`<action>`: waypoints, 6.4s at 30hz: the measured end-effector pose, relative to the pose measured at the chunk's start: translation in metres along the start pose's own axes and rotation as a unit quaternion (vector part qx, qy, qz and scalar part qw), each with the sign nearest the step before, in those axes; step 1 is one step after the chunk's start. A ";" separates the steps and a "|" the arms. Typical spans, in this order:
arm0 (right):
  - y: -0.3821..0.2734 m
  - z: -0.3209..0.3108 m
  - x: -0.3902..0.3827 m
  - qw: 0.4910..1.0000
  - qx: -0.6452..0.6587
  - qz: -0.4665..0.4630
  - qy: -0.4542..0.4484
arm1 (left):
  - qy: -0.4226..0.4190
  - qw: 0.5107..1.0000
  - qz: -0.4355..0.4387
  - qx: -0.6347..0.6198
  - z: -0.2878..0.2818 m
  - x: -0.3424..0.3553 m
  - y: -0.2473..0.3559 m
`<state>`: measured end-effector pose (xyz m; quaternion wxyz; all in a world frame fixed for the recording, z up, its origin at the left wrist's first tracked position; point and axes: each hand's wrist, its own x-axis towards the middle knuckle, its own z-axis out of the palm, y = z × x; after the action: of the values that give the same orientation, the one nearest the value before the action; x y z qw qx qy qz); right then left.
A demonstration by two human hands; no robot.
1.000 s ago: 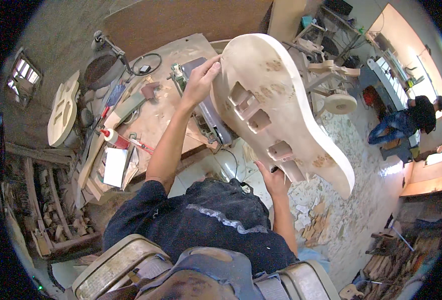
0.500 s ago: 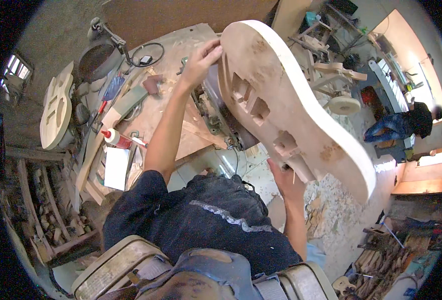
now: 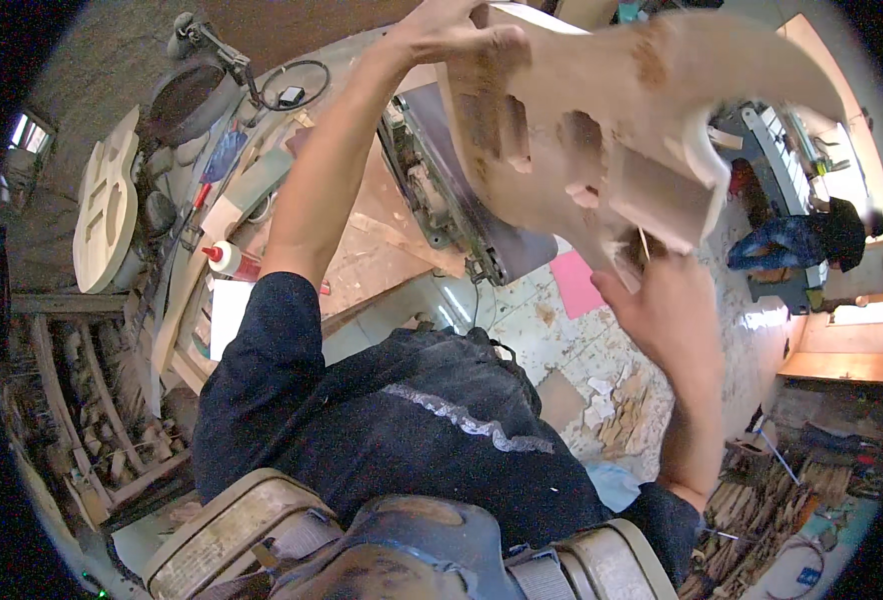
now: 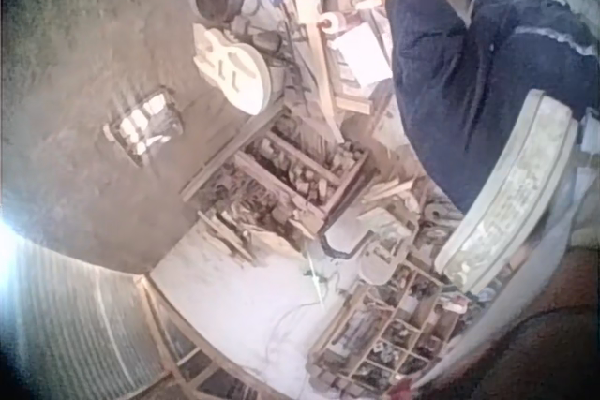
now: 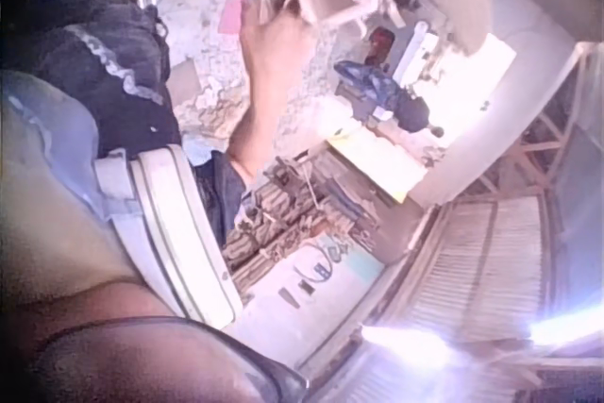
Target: The person sands the edges and contours of a wooden guitar body using a stationary belt sander. The person holds the guitar body with both hands, pressing it against the moving belt and rotating it to sand different parts of the curved edge.
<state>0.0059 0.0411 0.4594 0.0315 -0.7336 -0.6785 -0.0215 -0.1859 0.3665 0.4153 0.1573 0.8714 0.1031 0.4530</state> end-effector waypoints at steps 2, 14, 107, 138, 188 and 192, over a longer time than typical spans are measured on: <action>-0.015 -0.036 0.016 0.998 0.022 -0.025 -0.045 | 0.002 0.995 -0.087 -0.050 -0.002 -0.011 -0.026; -0.010 -0.090 0.104 0.979 0.174 -0.100 0.025 | 0.084 0.914 -0.293 -0.266 0.053 -0.083 -0.075; -0.014 -0.084 0.292 0.949 0.228 -0.172 0.133 | 0.139 0.710 -0.470 -0.505 0.144 -0.124 -0.034; 0.290 0.296 -0.123 0.344 0.919 0.131 0.143 | -0.125 0.719 -0.373 -0.573 0.302 -0.026 0.162; 0.164 0.217 -0.308 0.850 0.503 0.153 0.001 | 0.266 0.386 -0.691 -0.550 0.441 -0.249 0.198; 0.147 0.225 -0.297 0.904 0.394 0.163 0.016 | 0.247 0.381 -0.724 -0.519 0.412 -0.275 0.189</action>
<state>0.1264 -0.2486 0.2109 0.3318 -0.7616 -0.5017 0.2412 0.0036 0.0273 0.0541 0.8149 0.0633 0.4739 0.3275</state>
